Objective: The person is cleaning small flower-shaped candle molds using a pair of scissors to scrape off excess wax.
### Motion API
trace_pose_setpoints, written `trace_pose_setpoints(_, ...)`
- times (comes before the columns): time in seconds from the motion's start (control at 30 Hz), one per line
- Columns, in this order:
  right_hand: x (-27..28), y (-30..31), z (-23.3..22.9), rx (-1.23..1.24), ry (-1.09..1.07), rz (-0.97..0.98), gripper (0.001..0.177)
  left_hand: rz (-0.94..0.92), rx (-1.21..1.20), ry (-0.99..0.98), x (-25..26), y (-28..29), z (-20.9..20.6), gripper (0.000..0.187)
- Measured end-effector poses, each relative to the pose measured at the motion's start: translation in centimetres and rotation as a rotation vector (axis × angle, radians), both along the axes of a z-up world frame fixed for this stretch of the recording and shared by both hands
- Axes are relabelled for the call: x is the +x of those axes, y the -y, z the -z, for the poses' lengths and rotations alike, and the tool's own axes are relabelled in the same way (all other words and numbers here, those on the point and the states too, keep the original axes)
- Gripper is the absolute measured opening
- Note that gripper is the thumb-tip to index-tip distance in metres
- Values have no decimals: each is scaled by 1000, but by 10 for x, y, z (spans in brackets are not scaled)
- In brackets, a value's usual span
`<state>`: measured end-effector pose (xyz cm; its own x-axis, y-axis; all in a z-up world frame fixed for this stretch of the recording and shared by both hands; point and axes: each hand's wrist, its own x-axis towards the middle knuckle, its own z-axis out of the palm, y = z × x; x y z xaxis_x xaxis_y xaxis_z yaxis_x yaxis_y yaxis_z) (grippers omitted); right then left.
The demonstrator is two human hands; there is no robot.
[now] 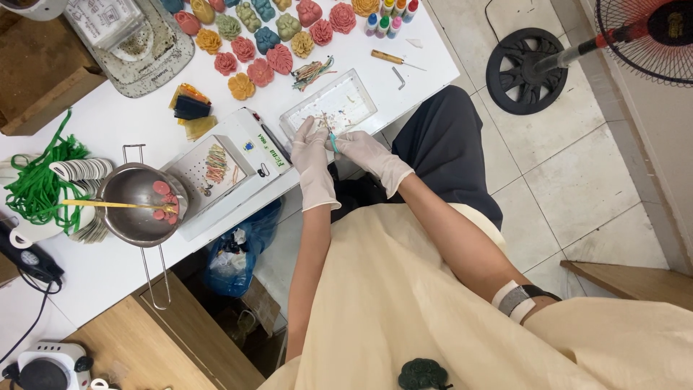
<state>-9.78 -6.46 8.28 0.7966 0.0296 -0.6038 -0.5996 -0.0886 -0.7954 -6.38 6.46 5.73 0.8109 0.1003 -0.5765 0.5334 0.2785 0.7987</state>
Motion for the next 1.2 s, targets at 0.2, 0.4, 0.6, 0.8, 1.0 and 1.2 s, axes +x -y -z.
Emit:
trace_pose_setpoints(0.2, 1, -3, 18, 109, -25, 57, 37, 16, 92, 20, 5, -3, 17, 41)
trace_pose_setpoints(0.4, 4, 2, 6, 364, -306, 111, 43, 76, -46, -13, 14, -17, 12, 35)
trace_pose_setpoints(0.6, 8, 6, -12, 349, -222, 108, 45, 87, -145, -10, 14, -28, 10, 31)
trace_pose_setpoints(0.8, 6, 13, -26, 671, -293, 30, 49, 27, -183, -160, 17, -25, -18, 30)
trace_pose_setpoints(1.0, -2, 17, -19, 1199, -416, 16, 54, 11, -491, -197, 33, -22, 8, 35)
trace_pose_setpoints(1.2, -7, 18, -18, 1335, -423, 37, 52, -83, -635, -232, 40, -23, 65, 38)
